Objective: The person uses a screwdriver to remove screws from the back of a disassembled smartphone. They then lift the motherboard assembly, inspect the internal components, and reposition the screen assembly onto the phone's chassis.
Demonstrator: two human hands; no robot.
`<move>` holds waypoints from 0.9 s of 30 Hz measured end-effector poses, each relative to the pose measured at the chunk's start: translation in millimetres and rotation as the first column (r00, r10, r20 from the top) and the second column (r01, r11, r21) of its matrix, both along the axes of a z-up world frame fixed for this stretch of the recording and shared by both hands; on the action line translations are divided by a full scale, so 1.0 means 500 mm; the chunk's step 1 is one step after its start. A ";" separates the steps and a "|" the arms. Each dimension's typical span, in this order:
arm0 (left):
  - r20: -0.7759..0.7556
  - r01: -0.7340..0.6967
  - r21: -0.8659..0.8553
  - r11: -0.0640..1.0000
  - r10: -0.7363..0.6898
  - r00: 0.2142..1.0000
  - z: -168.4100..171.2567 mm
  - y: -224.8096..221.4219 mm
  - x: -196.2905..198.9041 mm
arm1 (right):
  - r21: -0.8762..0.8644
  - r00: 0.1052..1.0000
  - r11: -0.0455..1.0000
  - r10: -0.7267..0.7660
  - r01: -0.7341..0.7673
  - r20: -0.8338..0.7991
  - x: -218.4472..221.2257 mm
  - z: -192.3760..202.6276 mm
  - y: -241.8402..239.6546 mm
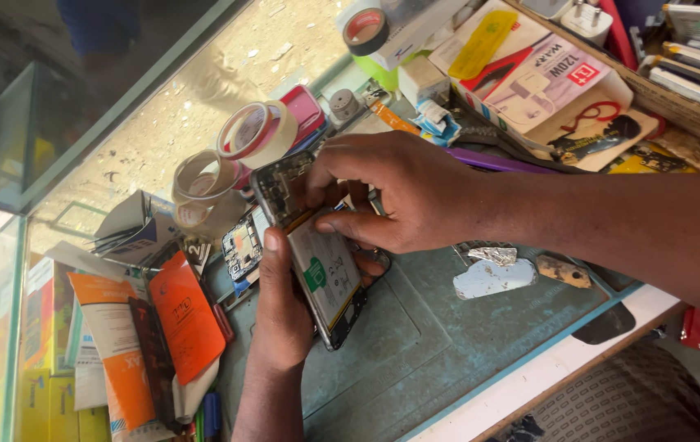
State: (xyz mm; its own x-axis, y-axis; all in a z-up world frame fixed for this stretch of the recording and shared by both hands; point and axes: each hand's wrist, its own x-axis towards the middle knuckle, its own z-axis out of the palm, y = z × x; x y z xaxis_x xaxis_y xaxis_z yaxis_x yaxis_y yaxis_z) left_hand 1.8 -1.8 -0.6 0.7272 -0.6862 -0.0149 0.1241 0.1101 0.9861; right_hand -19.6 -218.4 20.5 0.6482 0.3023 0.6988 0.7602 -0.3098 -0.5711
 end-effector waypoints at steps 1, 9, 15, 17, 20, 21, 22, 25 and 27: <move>-0.003 0.010 -0.016 1.000 -0.010 1.000 -0.001 -0.003 0.000 | -0.008 0.999 1.000 0.006 -0.005 0.037 -0.001 -0.001 -0.002; 0.038 0.020 -0.040 0.999 -0.018 0.999 0.005 -0.006 -0.001 | -0.010 0.996 1.000 -0.017 0.016 -0.093 -0.005 -0.001 -0.001; -0.015 0.021 -0.029 0.999 -0.022 1.000 -0.009 0.005 0.002 | -0.020 0.999 1.000 -0.020 0.019 -0.038 -0.001 -0.002 -0.003; -0.024 0.002 -0.024 1.000 -0.003 1.000 -0.009 0.007 0.001 | -0.020 0.998 1.000 -0.022 0.021 -0.053 0.000 0.003 0.000; -0.014 -0.004 -0.031 1.000 0.003 1.000 -0.010 -0.004 0.001 | -0.016 0.995 1.000 -0.023 0.022 -0.096 -0.003 0.004 -0.004; -0.008 -0.010 -0.038 0.999 0.009 1.000 -0.010 -0.005 0.000 | -0.012 0.997 1.000 -0.009 0.008 -0.080 -0.002 0.003 -0.005; -0.001 -0.015 -0.045 0.999 0.015 1.000 -0.010 -0.007 0.001 | -0.009 0.998 1.000 0.006 -0.007 -0.065 0.000 0.002 -0.006; -0.066 0.001 -0.092 0.996 -0.007 0.998 -0.010 -0.009 0.001 | -0.023 0.995 1.000 -0.006 0.003 -0.098 0.001 0.000 -0.009; -0.054 0.006 -0.079 0.997 -0.010 0.998 -0.011 -0.007 0.001 | -0.021 0.995 1.000 -0.013 0.011 -0.096 0.001 -0.001 -0.008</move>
